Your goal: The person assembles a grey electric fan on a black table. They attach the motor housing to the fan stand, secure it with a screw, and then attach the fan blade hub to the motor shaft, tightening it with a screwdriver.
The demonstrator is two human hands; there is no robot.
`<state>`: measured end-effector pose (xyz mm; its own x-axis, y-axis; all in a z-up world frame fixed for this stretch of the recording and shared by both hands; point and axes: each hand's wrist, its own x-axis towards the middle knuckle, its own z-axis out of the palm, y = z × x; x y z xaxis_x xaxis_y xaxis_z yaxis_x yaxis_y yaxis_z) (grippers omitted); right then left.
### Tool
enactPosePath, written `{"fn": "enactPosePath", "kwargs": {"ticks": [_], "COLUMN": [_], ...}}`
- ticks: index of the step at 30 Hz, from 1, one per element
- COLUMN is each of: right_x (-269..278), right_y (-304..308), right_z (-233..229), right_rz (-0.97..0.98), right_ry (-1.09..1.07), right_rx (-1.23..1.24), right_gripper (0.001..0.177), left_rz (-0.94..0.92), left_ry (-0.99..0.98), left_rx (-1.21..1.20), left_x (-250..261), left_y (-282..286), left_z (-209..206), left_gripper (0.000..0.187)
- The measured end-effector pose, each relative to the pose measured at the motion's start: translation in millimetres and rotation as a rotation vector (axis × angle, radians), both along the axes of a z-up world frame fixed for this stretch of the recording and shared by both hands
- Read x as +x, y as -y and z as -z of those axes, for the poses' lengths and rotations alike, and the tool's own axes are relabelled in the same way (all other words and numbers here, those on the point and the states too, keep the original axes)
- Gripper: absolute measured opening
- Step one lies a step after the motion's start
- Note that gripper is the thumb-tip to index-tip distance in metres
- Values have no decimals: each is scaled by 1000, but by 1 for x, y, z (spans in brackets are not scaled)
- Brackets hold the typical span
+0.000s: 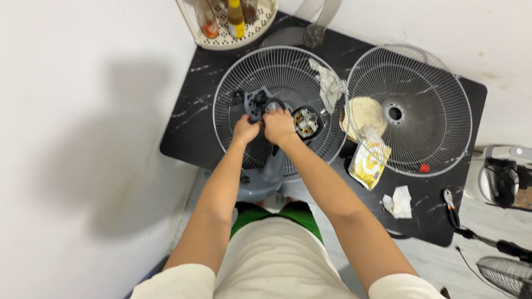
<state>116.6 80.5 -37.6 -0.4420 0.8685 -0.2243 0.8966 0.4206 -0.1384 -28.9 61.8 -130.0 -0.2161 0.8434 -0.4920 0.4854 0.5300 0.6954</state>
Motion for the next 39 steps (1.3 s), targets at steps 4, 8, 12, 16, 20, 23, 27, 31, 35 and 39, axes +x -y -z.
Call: {"fn": "enactPosePath", "kwargs": {"ticks": [4,8,12,16,20,23,27,31,35,39], "right_x": [-18,-30,-31,-29,-31,-36,-37,-24,-21,-28], "right_y": [-7,-19,-31,-39,-43,-41,-42,-44,-43,-36], "right_z": [13,23,42,61,67,54,32,38,14,-43], "right_rz": [-112,-70,-32,-3,49,136,287,278,273,257], "right_ry": [120,124,34,-38,-86,-165,-214,-396,-572,-560], "right_rx": [-134,-244,-340,-398,-443,-419,-403,-183,-169,-236], "right_gripper": [32,35,55,73,77,79,83,68,73,110], "left_rz": [-95,-275,-449,-525,-624,-663,-591,-525,-438,-403], "left_ry": [68,369,642,704,753,869,843,779,908,704], "left_rx": [-28,-60,-138,-190,-173,-146,-100,-24,60,114], "left_x": [-3,1,6,13,19,14,8,-1,-13,-21], "left_y": [-18,-18,-23,-29,-33,-37,-40,-44,-46,-49], "left_z": [33,38,22,28,64,74,39,-8,-32,-50], "left_gripper": [78,77,87,94,92,78,57,51,44,34]}}
